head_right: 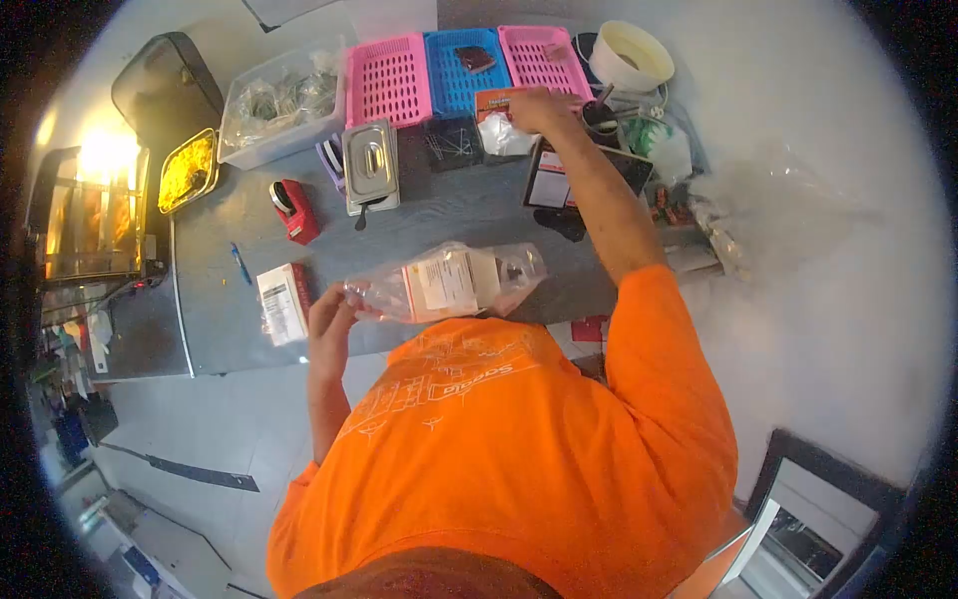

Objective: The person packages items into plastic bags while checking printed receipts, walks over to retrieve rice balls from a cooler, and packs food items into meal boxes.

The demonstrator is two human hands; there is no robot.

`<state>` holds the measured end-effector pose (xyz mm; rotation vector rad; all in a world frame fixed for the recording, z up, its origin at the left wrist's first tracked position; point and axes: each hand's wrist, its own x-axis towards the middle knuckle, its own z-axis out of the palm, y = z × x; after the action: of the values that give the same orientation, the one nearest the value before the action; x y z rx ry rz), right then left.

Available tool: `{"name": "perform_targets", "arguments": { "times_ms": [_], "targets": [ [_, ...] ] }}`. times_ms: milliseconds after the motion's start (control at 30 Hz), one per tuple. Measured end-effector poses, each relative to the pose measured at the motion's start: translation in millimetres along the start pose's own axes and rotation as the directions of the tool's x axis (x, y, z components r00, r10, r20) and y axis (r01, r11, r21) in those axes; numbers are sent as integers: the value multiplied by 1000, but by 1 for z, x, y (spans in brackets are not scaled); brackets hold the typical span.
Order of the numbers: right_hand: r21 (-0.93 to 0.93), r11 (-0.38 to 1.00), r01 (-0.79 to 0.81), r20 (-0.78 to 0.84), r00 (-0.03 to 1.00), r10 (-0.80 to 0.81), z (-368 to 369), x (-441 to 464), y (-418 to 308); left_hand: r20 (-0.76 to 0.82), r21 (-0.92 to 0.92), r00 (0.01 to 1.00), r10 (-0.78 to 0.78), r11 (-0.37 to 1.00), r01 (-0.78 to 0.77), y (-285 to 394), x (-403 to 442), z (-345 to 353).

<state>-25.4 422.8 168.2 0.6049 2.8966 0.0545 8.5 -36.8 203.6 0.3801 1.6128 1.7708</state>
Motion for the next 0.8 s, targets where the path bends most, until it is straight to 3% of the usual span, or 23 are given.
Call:
{"name": "perform_targets", "arguments": {
  "times_ms": [100, 200, 233, 300, 333, 433, 467, 500, 567, 633, 700, 733, 767, 800],
  "targets": [
    [-88, 994, 56, 131, 990, -45, 43, 40, 6, -70, 61, 997, 36, 998, -32, 1, 1, 5],
    [194, 973, 126, 234, 957, -171, 42, 61, 21, -157, 35, 988, -6, 999, 12, -3, -4, 3],
    [331, 932, 145, 197, 956, -218, 46, 70, 32, -194, -16, 981, -14, 1000, 11, -6, -3, 4],
    [588, 792, 162, 120, 951, -284, 62, 83, 58, -257, -115, 965, -45, 993, 16, -12, -4, 6],
    [738, 651, 178, 55, 946, -321, 61, 84, 65, -269, -113, 962, -45, 993, 15, -12, -5, 8],
    [846, 533, -16, 87, 990, -109, 31, 75, 78, -280, -97, 959, -34, 995, 7, -9, 2, 12],
    [900, 398, 179, -122, 979, -164, 67, 99, 100, -272, -88, 962, -32, 996, 8, -10, 4, 11],
    [986, 123, 116, -107, 991, -77, 63, 98, 98, -263, -78, 964, -29, 997, 8, -11, 5, 11],
    [896, -443, 28, -1, 998, 61, 49, 90, 91, -267, -89, 963, -31, 996, 8, -15, 8, 14],
    [987, -133, -88, 103, 989, 109, 95, 133, 115, -269, -103, 963, -23, 995, -5, -16, 8, 16],
    [916, 393, -85, 76, 996, 36, 96, 131, 109, -270, -125, 963, -5, 992, -30, -16, 6, 21],
    [718, 696, 29, 46, 995, -89, 66, 96, 82, -267, -122, 964, 2, 992, -35, -16, 5, 22],
    [425, 889, 168, 62, 975, -214, 47, 73, 66, -261, -119, 965, 6, 992, -39, -17, 3, 23],
    [488, 833, 262, 118, 925, -361, 73, 83, 76, -254, -117, 967, 13, 992, -44, -17, 0, 24]
  ]
}}
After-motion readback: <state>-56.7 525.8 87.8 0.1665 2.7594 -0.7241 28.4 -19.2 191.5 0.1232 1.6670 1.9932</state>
